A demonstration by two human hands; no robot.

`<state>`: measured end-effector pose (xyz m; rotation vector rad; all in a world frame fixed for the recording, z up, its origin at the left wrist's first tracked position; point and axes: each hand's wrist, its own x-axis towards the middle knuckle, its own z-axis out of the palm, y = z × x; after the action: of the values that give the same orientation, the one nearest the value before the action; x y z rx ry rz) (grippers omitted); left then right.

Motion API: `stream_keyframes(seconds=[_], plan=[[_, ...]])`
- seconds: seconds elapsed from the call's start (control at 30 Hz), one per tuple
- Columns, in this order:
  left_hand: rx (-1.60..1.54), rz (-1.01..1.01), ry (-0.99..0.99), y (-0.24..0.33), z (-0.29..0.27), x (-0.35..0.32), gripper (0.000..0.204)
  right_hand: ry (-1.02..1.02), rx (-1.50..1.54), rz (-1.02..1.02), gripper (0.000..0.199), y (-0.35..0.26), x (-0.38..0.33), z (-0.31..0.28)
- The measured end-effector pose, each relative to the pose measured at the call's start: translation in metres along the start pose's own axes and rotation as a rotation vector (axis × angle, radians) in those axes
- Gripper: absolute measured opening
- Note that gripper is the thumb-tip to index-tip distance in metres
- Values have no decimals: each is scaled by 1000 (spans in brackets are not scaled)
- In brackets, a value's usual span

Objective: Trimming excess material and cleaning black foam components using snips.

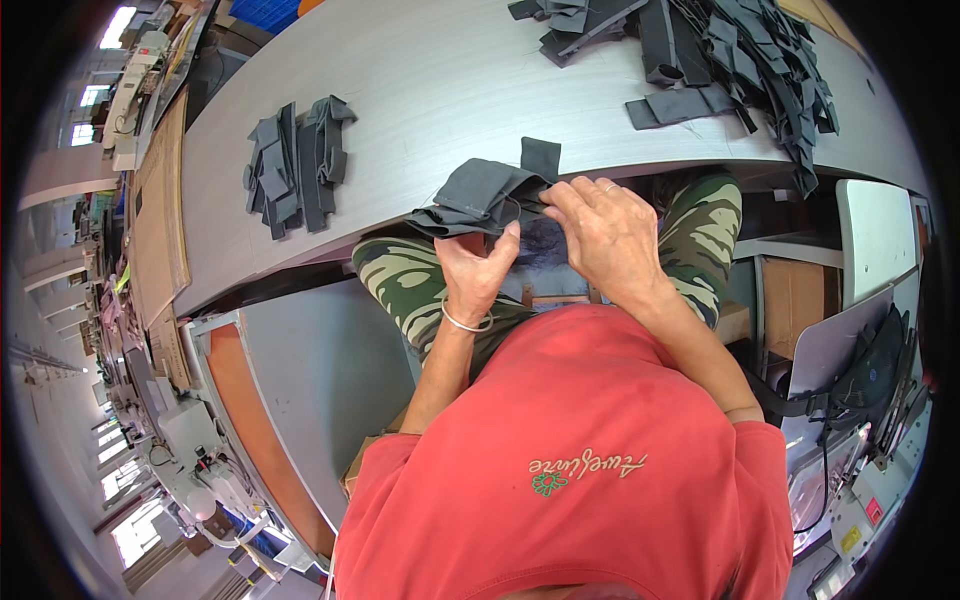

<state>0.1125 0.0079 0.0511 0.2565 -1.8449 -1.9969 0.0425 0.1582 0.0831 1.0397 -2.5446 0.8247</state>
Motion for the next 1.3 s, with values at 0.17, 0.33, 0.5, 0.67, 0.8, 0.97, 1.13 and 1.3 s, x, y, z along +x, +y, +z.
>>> stream_keyframes(seconds=[0.17, 0.33, 0.5, 0.67, 0.8, 0.97, 1.13, 1.3], plan=[[-38, -9, 31, 0, -1, 0, 36, -47, 111, 92, 9, -5, 0, -3], [-130, -9, 70, -3, -3, 4, 38, -110, 292, 186, 23, -6, 7, -14], [-239, -107, -36, 2, -12, 11, 43, -52, 579, 233, 50, 0, 17, -26], [-157, -114, -151, 4, -3, 20, 45, -250, 793, 377, 46, 12, 15, -13], [-375, -189, -80, 1, 7, 28, 37, -49, 1108, 528, 27, 16, 12, -1], [-432, -204, 2, -4, 1, 31, 28, -71, 906, 412, 22, 21, 16, -8], [-431, -247, -119, 3, 3, 30, 38, -222, 1057, 441, 37, 20, 16, 5], [-459, -239, -130, -6, 0, 30, 45, -246, 1233, 473, 49, 19, 19, 6]])
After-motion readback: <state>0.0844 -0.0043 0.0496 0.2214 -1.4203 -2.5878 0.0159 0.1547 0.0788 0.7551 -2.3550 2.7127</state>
